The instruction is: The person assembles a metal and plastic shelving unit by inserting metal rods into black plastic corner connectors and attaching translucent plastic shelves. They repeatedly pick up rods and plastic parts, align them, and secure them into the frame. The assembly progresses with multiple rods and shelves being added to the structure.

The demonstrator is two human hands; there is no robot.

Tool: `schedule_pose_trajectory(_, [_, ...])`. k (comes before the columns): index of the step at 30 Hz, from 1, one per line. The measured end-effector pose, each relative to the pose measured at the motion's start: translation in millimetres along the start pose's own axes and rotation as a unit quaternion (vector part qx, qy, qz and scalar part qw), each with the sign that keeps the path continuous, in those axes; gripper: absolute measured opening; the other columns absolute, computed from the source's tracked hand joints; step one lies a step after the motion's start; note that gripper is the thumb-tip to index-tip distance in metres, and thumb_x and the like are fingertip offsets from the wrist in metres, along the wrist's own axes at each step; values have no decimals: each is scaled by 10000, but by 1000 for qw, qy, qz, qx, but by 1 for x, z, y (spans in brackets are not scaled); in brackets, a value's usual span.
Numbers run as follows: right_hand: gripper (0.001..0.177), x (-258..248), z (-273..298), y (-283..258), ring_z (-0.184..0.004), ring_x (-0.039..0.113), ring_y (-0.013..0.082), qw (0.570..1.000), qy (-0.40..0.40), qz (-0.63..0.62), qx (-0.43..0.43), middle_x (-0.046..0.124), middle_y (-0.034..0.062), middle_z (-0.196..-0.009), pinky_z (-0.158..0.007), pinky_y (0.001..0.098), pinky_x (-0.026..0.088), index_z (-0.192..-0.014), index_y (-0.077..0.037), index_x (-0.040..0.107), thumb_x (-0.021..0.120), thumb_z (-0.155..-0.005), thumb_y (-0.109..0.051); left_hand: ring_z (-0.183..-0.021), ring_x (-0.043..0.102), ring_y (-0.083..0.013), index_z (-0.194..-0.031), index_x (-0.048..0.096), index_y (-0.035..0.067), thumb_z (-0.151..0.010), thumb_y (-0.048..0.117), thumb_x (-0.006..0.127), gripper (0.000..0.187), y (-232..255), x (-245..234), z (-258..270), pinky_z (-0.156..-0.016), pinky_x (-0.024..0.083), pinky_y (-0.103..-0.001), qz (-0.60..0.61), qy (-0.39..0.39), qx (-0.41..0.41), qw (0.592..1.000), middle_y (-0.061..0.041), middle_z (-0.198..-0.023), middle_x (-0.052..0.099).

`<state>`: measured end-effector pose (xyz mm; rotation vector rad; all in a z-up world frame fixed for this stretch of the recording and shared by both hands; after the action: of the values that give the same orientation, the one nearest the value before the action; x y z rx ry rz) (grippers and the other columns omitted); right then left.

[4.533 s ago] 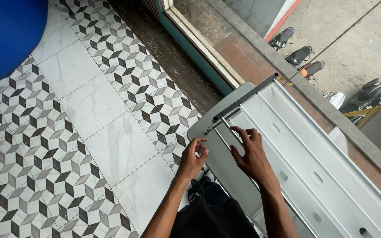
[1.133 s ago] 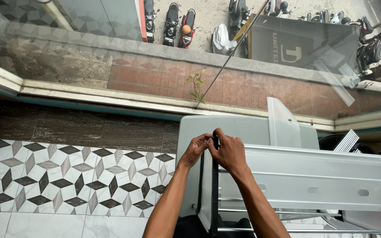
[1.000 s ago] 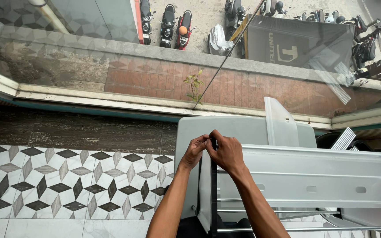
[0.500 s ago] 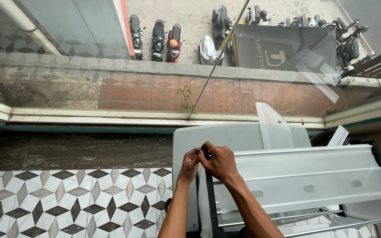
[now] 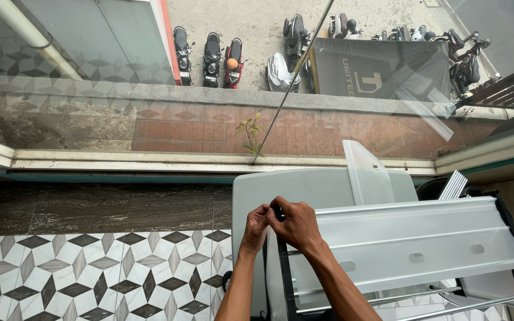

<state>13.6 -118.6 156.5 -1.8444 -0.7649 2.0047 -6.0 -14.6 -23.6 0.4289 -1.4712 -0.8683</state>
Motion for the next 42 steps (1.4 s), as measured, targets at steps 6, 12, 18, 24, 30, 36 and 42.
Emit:
schedule_pose_trajectory(6, [147, -15, 2, 3, -403, 608, 196, 1000, -1, -11, 12, 662, 46, -531, -433, 349, 468, -863, -95, 703, 689, -896, -238, -1034, 689, -132, -1082, 749, 78, -871, 444, 814, 427, 34, 14, -5, -1060, 521, -385, -55, -56, -24, 997, -4, -973, 751])
schedule_pose_trajectory(12, [143, -16, 8, -2, -459, 652, 208, 1000, 0, -7, 6, 686, 51, -568, -476, 350, 506, -894, -96, 708, 699, -889, -238, -988, 719, -164, -1129, 751, 47, -920, 292, 791, 325, 33, 17, -5, -983, 573, -365, 5, -70, -46, 996, -53, -1006, 771])
schedule_pose_trajectory(18, [160, -16, 10, -2, -466, 658, 204, 1000, 1, -10, 0, 686, 47, -570, -478, 349, 509, -910, -97, 708, 706, -881, -255, -1003, 715, -151, -1110, 763, 68, -909, 310, 787, 315, 23, 9, -1, -1005, 562, -360, 6, -61, -41, 997, -35, -1002, 772])
schedule_pose_trajectory(24, [173, -16, 9, -2, -450, 652, 212, 999, -22, 4, 26, 674, 49, -549, -470, 357, 502, -915, -103, 712, 701, -886, -274, -965, 699, -137, -1101, 752, 34, -920, 275, 810, 307, 20, 13, 2, -973, 553, -338, 29, -41, -18, 999, -43, -984, 758])
schedule_pose_trajectory(30, [170, -13, 11, -3, -469, 661, 189, 1000, -1, -4, -5, 676, 42, -557, -477, 337, 509, -906, -98, 708, 702, -891, -268, -932, 707, -146, -1075, 753, 7, -907, 278, 823, 326, 18, 12, 6, -928, 561, -324, 27, -22, 5, 999, -58, -963, 761])
schedule_pose_trajectory(36, [181, -14, 13, -3, -451, 663, 193, 999, -31, -6, 34, 690, 40, -568, -461, 339, 511, -918, -104, 721, 702, -891, -282, -887, 715, -155, -1050, 747, 12, -923, 280, 824, 307, 15, 12, 5, -899, 593, -344, 2, -29, 26, 999, -56, -910, 748])
schedule_pose_trajectory(42, [188, -20, 15, -5, -474, 670, 192, 1000, -9, -9, 17, 697, 55, -585, -474, 337, 516, -924, -96, 729, 715, -884, -279, -898, 711, -134, -1059, 737, 17, -888, 271, 818, 317, 18, 15, 2, -882, 583, -309, 3, -32, 16, 999, -42, -935, 753])
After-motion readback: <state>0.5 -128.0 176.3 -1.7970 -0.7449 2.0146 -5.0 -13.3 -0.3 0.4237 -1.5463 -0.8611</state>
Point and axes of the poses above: each hand's wrist, its own z-axis away from the middle knuckle, its own x-axis out of the palm, y = z × x, the point moved 2 cm from there along -z, towards the middle knuckle
